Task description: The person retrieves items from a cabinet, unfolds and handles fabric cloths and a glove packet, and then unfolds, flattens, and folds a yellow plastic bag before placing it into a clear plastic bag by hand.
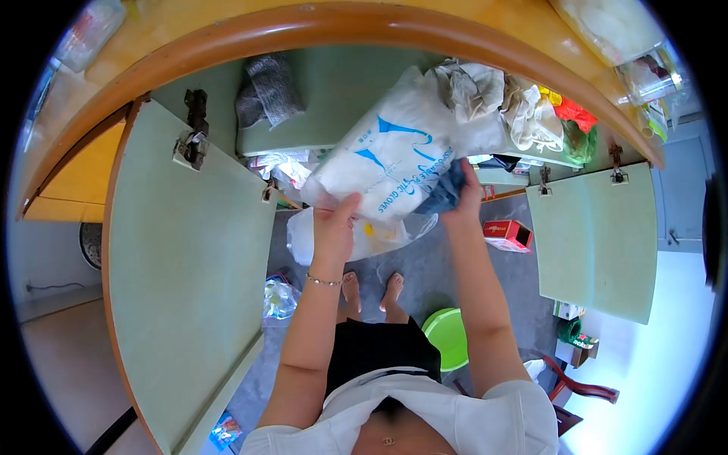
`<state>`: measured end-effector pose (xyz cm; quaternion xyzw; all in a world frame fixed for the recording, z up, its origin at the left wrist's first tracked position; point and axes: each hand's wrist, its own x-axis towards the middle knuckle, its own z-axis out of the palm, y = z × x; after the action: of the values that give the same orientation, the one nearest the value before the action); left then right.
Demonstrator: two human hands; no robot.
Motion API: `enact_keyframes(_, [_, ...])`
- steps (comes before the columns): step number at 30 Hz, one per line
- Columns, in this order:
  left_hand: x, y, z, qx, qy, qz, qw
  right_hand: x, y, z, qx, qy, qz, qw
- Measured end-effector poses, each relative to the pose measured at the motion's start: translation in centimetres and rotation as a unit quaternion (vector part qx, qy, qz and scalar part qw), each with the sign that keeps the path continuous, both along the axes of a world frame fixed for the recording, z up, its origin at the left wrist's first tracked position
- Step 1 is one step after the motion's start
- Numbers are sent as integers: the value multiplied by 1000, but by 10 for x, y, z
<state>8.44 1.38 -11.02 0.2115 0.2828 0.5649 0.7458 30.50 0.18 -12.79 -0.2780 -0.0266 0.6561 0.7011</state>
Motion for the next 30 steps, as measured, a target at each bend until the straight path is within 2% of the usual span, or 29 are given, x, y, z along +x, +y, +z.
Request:
enact_keyframes(1, [-2, 5, -7, 8, 13, 6, 1000, 22, -6, -26, 127, 14, 53, 990])
enact_keyframes(3, [-3, 12, -32, 21, 40, 21, 999, -3, -19, 34, -56, -118, -135, 982])
enact_keyframes(6, [0, 22, -46, 19, 68, 21, 997, -16, -20, 72, 15, -341, -165, 925])
enact_keyframes(7, [2, 22, -45, 20, 88, 19, 996, -18, -17, 75, 14, -415, -144, 898])
enact_keyframes(9, [6, 22, -39, 23, 128, 15, 991, -25, -7, 76, 13, -554, -100, 826])
enact_keyframes(10, [6, 24, -39, -7, 91, 22, 996, -31, 4, 71, 60, -673, -113, 728])
enact_keyframes(12, [4, 29, -40, -67, 18, 37, 997, -61, 21, 77, 150, -759, -151, 615])
enact_keyframes(14, [-2, 23, -42, 49, 255, 16, 966, -93, 27, 83, 161, -832, -112, 518])
enact_keyframes(15, [-7, 19, -44, 106, 367, 3, 924, -109, 30, 84, 195, -854, -106, 471])
enact_keyframes(16, [-9, 16, -45, 160, 473, -10, 866, -122, 34, 78, 192, -868, -65, 453])
enact_keyframes(17, [-10, 16, -48, 99, 382, -11, 919, -129, 36, 71, 188, -881, -24, 435])
enact_keyframes(19, [-9, 20, -46, -25, 182, -7, 983, -119, 50, 60, 157, -901, -66, 399])
enact_keyframes(20, [-8, 22, -39, 19, 195, -23, 980, -111, 60, 55, 145, -910, -87, 379])
enact_keyframes(21, [-8, 21, -12, 59, 209, -42, 975, -104, 67, 50, 114, -909, -80, 392])
enact_keyframes(23, [-7, 24, -3, 106, 220, -52, 968, -85, 87, 46, 58, -906, -75, 413])
enact_keyframes(26, [-6, 22, -37, 103, 202, -42, 973, -67, 103, 53, 47, -852, -94, 513])
enact_keyframes(27, [-8, 20, -46, 96, 188, -40, 977, -64, 102, 59, 23, -812, -81, 577])
enact_keyframes(29, [-10, 22, -55, 76, 74, -39, 994, -66, 94, 78, -23, -718, -53, 693])
enact_keyframes(30, [-10, 24, -58, 63, -28, -44, 997, -74, 83, 86, 35, -780, -68, 622])
